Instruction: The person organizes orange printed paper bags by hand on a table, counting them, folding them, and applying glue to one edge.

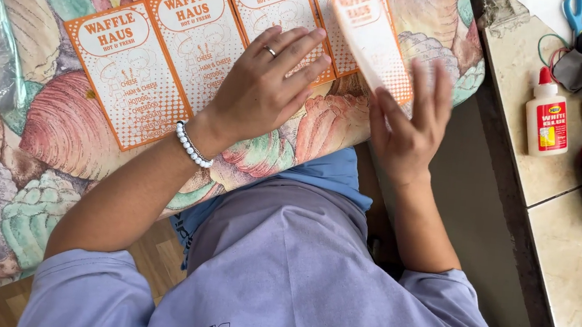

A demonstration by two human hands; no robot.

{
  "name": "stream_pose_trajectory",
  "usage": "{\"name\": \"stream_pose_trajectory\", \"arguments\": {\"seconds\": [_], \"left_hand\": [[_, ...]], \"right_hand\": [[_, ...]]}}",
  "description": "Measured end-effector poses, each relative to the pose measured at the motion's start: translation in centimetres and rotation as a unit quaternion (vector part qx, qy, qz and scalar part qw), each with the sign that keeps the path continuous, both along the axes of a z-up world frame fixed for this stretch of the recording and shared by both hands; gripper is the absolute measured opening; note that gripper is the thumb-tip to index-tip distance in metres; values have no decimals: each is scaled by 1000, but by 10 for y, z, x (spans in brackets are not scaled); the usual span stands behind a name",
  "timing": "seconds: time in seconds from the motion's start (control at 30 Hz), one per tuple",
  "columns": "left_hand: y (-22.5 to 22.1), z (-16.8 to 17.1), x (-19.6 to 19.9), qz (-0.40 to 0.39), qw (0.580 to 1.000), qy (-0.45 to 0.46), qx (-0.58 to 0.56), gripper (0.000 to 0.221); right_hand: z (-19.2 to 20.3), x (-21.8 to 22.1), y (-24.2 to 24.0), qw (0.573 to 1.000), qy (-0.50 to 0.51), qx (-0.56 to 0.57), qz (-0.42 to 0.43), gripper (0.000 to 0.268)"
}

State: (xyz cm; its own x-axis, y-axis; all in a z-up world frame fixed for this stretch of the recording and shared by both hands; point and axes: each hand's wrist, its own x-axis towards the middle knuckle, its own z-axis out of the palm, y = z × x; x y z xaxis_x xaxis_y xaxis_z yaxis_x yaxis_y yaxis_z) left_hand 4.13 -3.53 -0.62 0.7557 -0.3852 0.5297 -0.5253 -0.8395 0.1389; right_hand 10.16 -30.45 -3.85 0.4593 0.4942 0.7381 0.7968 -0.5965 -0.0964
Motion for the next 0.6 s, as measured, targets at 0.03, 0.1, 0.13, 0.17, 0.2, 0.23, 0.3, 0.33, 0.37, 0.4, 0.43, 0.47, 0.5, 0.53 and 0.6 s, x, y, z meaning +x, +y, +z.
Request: {"name": "stream_pose_trajectory", "arguments": {"seconds": [0.03,0.1,0.13,0.17,0.2,0.23,0.3,0.33,0.37,0.4,0.43,0.47,0.5,0.53,0.6], "left_hand": [[-2,0,0,-12,1000,8,-1,39],[-6,0,0,-26,1000,16,-2,41],[-8,1,1,-32,999,9,10,40],[-10,1,1,-39,999,2,22,40],[-11,1,0,-39,999,2,23,40],[-12,1,0,-42,999,-1,17,33],[-13,1,0,-44,999,-6,12,28],[-14,1,0,-46,999,-1,24,28],[-15,0,0,-48,998,4,35,28],[-15,-3,0,-48,998,5,34,28],[-15,-7,1,-49,997,32,58,34],[-15,-10,1,-49,994,59,83,42],[-15,-14,1,-48,994,59,82,42],[-15,-18,1,-51,992,68,95,48],[-15,-22,1,-53,990,76,110,53]], "right_hand": [[1,-3,1,999,19,-4,36,9],[6,-9,4,997,37,-9,70,9],[9,-12,6,995,55,-11,88,10],[12,-15,8,992,73,-14,106,11],[14,-17,8,992,73,-14,106,11],[15,-18,7,985,125,5,122,24],[15,-18,5,974,175,25,139,37],[12,-19,2,958,239,71,140,46],[10,-20,0,936,302,117,141,54],[9,-19,-2,936,302,116,141,54],[8,-18,-4,924,329,162,108,50],[6,-17,-5,908,355,208,75,46],[0,-9,-10,908,355,207,76,46],[-6,-2,-14,895,359,260,42,33],[-12,14,-25,879,361,313,8,31]]}}
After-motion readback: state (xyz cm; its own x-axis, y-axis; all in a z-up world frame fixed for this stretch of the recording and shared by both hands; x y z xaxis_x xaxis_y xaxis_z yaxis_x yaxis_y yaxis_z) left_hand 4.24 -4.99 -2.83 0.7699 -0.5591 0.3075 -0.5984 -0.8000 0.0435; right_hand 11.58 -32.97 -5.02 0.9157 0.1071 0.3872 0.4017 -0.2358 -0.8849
